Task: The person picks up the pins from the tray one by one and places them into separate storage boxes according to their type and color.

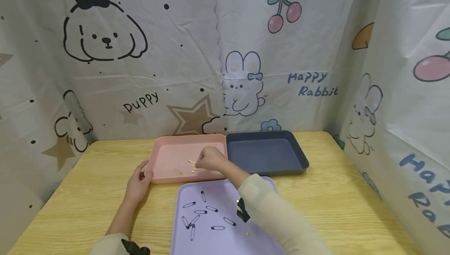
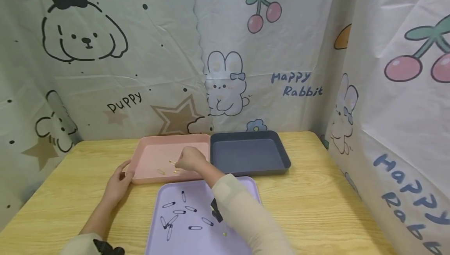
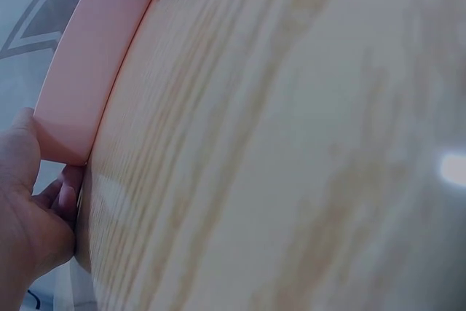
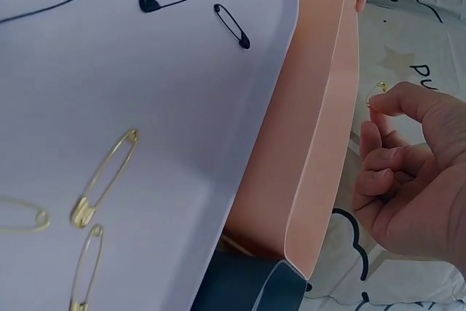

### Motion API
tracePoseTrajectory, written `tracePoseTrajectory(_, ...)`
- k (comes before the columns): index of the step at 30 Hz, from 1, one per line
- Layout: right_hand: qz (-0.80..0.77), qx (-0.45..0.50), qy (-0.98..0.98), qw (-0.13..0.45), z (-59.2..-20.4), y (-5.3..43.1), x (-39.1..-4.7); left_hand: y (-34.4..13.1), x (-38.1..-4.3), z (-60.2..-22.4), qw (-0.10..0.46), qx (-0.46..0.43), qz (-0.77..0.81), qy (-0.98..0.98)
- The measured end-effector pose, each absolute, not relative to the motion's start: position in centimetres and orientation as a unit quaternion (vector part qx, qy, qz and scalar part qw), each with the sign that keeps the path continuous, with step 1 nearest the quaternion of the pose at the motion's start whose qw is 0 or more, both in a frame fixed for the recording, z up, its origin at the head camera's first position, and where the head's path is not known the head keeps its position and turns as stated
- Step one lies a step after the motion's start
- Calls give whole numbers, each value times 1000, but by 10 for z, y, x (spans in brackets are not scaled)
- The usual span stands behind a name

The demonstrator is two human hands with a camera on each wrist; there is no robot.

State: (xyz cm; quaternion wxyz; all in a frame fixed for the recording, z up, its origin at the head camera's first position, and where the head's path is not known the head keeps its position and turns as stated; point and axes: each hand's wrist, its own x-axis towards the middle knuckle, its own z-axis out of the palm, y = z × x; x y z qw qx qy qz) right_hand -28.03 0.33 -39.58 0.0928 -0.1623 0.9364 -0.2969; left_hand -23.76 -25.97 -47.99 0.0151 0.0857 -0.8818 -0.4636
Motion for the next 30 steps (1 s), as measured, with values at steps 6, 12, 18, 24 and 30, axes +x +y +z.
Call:
tracePoseTrajectory(6,-303,-145,937,98,-399,-6,-284,-259,-239,-480,15,85,-467,-880)
tracePoseTrajectory(12,-309,-138,936,93,-406,-13,-285,-257,-240,-479,19,83,-470,-879)
tracePoseTrajectory(18,-306,-116,940,98,-413,-19,-286,-258,-239,-480,20,85,-469,-879)
tracePoseTrajectory(24,-304,-112,942,92,-418,-23,-287,-260,-238,-480,21,84,-468,-879)
tracePoseTrajectory(30,-301,-101,944,91,-424,-28,-288,-260,-236,-478,15,83,-474,-877)
